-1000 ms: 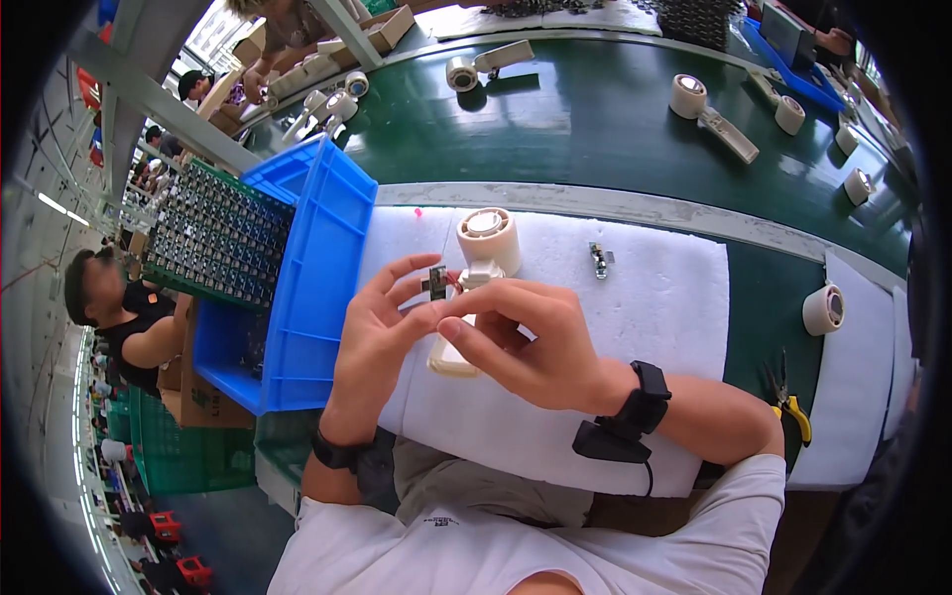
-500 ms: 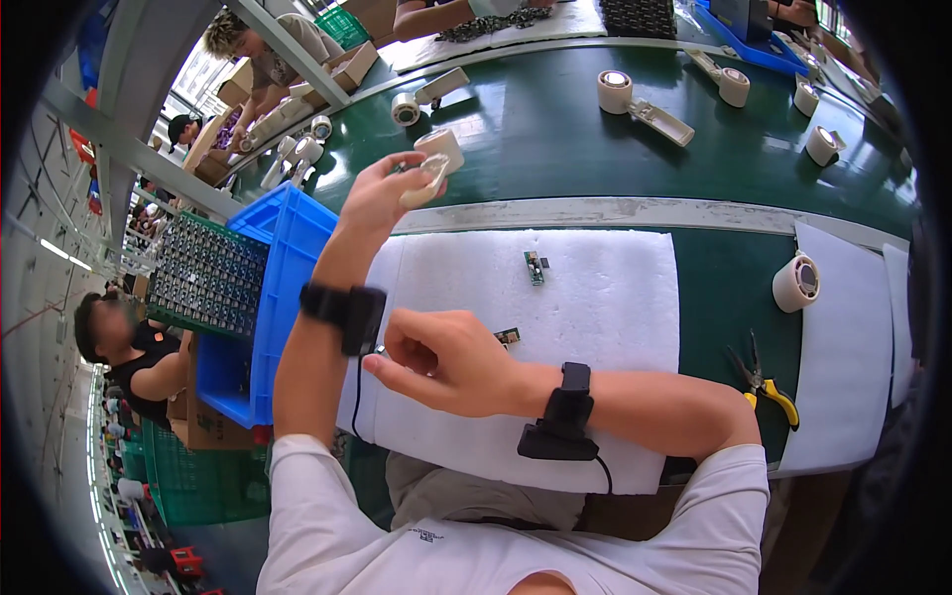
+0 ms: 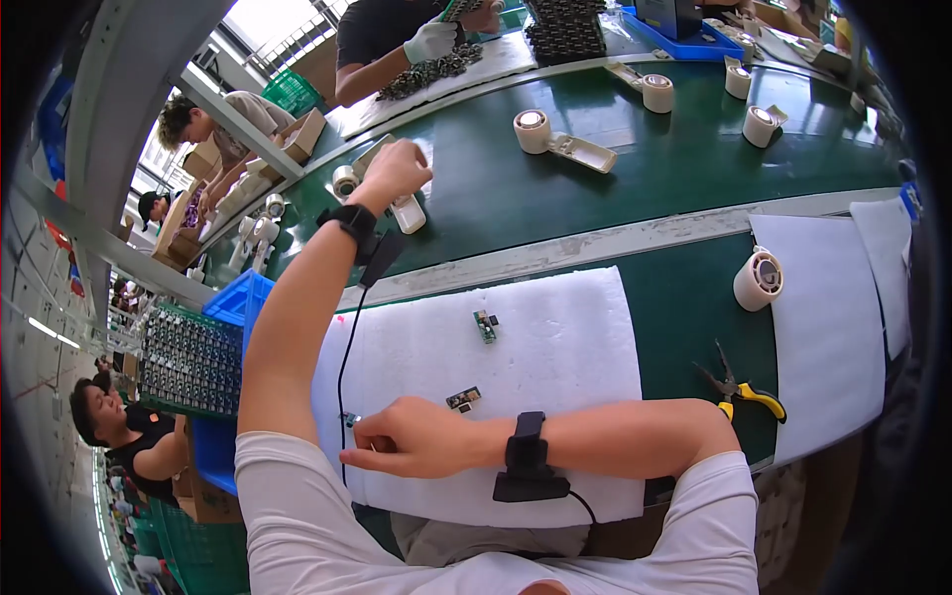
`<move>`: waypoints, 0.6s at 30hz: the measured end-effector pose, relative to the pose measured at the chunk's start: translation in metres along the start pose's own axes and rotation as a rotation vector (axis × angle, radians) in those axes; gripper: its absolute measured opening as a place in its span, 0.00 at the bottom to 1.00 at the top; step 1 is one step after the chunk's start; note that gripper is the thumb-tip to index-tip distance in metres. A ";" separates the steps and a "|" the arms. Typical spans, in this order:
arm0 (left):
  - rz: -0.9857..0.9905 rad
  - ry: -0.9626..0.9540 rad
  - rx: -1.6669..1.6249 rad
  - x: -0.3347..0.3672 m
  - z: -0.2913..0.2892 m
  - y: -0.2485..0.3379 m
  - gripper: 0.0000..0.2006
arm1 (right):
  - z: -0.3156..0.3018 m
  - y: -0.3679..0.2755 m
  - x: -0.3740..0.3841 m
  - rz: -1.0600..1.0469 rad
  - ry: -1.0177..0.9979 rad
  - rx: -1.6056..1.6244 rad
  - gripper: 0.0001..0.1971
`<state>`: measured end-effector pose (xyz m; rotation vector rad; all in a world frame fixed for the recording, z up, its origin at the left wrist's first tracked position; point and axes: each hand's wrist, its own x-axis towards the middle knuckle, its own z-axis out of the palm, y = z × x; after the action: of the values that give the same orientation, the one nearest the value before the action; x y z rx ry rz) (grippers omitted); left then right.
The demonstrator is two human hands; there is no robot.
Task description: The person picks up a fan housing and a circuit board, connects the wires to the board by hand, and presses the board into the housing. They place the assembled unit onto a conveyor belt and repeat the process with new components.
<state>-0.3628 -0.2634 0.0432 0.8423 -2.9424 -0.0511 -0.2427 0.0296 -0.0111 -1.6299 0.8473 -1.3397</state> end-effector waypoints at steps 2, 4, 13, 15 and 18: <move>0.041 -0.027 -0.061 0.020 -0.004 0.038 0.17 | -0.001 0.004 0.000 0.014 -0.035 -0.036 0.20; 0.122 0.034 -0.101 0.044 0.005 0.060 0.21 | -0.002 0.006 0.001 0.030 -0.053 -0.037 0.18; 0.108 0.121 -0.270 0.073 0.067 0.105 0.29 | 0.019 0.037 0.004 -0.183 0.103 -0.014 0.14; 0.110 0.126 -0.275 0.063 0.060 0.111 0.28 | 0.017 0.029 0.002 -0.229 0.152 -0.004 0.15; 0.088 0.168 -0.278 0.043 0.046 0.105 0.26 | 0.007 0.021 -0.002 0.012 -0.081 -0.042 0.12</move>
<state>-0.4586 -0.1971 0.0063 0.6429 -2.7256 -0.3568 -0.2366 0.0241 -0.0320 -1.6979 0.8406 -1.2466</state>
